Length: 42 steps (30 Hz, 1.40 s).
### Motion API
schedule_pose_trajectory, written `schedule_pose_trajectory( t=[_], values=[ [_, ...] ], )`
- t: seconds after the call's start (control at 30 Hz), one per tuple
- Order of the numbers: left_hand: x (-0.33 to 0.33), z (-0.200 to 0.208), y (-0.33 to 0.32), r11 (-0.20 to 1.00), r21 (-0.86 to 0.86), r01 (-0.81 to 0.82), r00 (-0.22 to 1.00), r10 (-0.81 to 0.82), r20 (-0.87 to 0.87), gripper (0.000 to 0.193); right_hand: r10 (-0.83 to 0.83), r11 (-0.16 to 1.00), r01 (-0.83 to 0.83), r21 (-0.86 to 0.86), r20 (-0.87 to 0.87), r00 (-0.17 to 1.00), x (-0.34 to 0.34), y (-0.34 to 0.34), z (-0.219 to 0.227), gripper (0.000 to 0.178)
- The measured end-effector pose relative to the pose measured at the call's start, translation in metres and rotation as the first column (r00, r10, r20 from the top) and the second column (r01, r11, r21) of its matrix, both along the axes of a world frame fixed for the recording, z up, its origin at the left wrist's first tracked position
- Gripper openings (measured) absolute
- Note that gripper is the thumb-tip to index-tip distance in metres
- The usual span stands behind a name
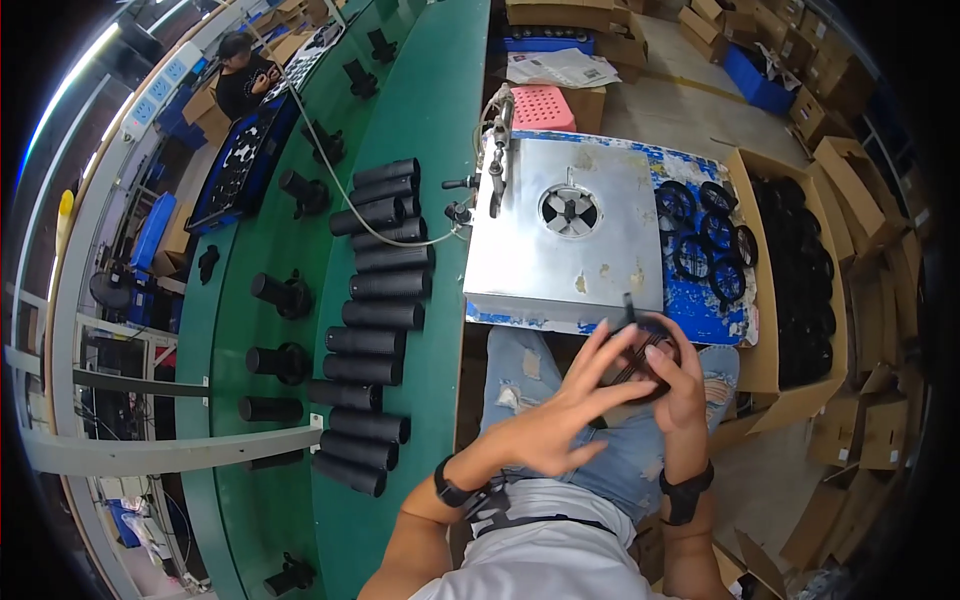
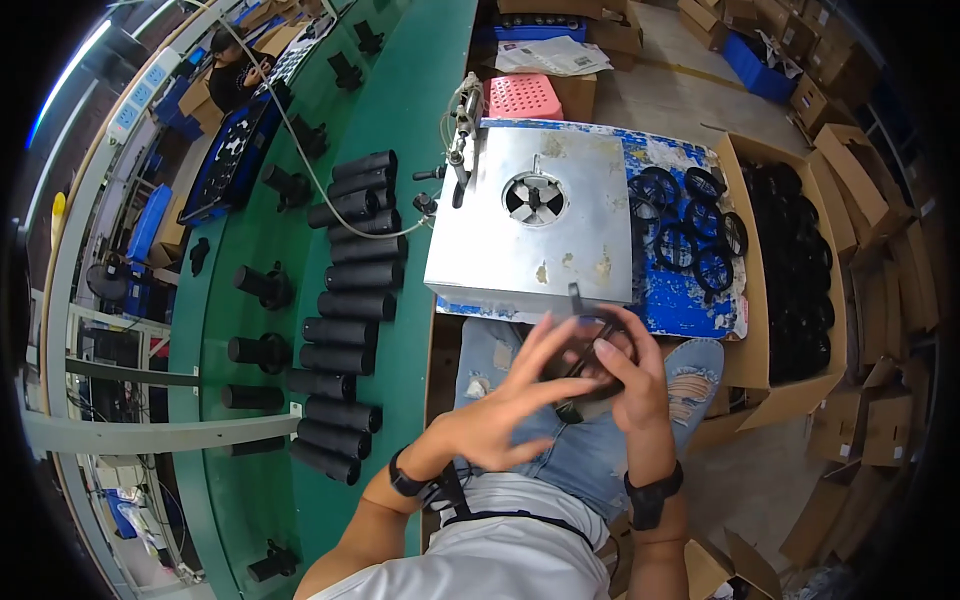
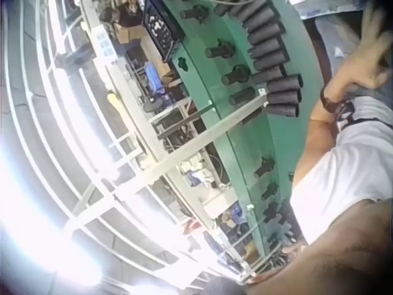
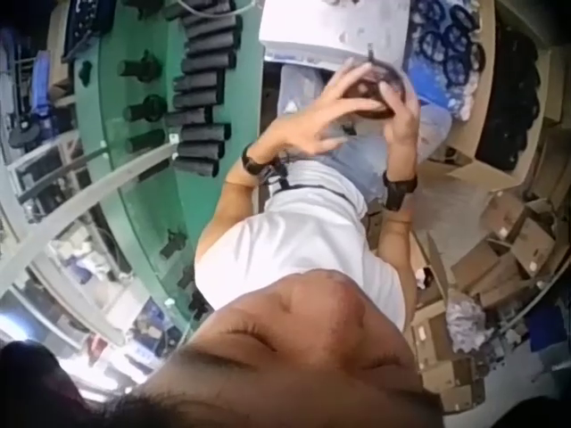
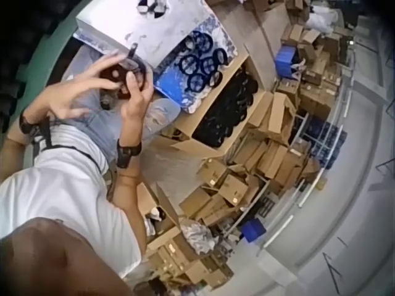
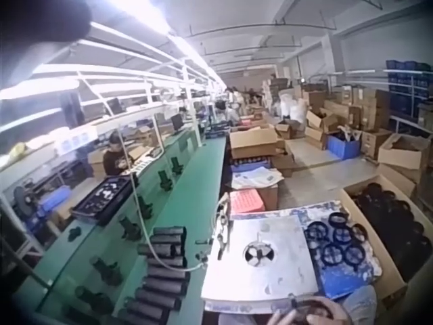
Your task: The person picks up a base from a box, places it on a machine, and then fits a speaker housing onto the base. They press the assembly down using the machine and place the completed unit on the table.
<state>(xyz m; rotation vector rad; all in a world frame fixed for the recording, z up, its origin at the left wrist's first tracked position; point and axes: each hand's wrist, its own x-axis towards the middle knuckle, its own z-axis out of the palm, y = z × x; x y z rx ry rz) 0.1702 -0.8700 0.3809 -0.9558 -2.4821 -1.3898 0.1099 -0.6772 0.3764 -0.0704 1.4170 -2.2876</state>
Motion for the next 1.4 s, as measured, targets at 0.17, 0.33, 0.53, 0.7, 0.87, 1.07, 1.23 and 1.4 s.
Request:
schedule_pose_trajectory(
  t=[0.17,0.33,0.53,0.7,0.87,1.07,1.23,1.4],
  values=[
    [0.011,-0.015,-0.002,0.650,0.644,-0.404,0.865,0.043,0.499,0.060,-0.126,0.992,0.127,0.015,-0.027,0.992,0.011,-0.017,0.002,0.034],
    [-0.016,-0.048,0.011,0.611,0.602,-0.514,0.754,-0.013,0.657,0.026,0.017,0.980,0.013,0.199,-0.151,0.988,0.002,-0.028,-0.020,0.031],
    [-0.022,-0.058,0.008,0.626,0.565,-0.537,0.719,-0.010,0.695,0.023,0.130,0.959,-0.102,0.265,-0.091,0.987,-0.007,-0.020,-0.023,0.034],
    [-0.044,-0.050,0.002,0.743,0.502,-0.443,0.849,0.168,0.500,0.032,0.117,0.923,-0.020,0.384,-0.231,0.966,-0.026,-0.027,-0.020,0.034],
    [-0.098,-0.037,-0.022,0.827,0.435,-0.358,0.862,0.113,0.494,0.046,0.269,0.758,0.117,0.642,-0.471,0.840,-0.075,-0.040,-0.027,0.025],
    [-0.180,-0.081,-0.055,0.731,0.297,-0.614,0.760,0.649,-0.024,0.047,0.218,0.829,0.087,0.553,-0.462,0.860,-0.159,-0.105,-0.057,0.025],
    [-0.220,-0.084,-0.054,0.693,0.084,-0.716,0.694,0.720,-0.019,0.041,0.199,0.526,0.503,0.686,-0.674,0.711,-0.197,-0.104,-0.077,0.041],
    [-0.247,-0.090,-0.074,0.761,-0.170,-0.627,0.773,0.635,-0.007,0.051,0.324,0.395,0.609,0.688,-0.724,0.608,-0.215,-0.101,-0.085,0.046]
  ],
)
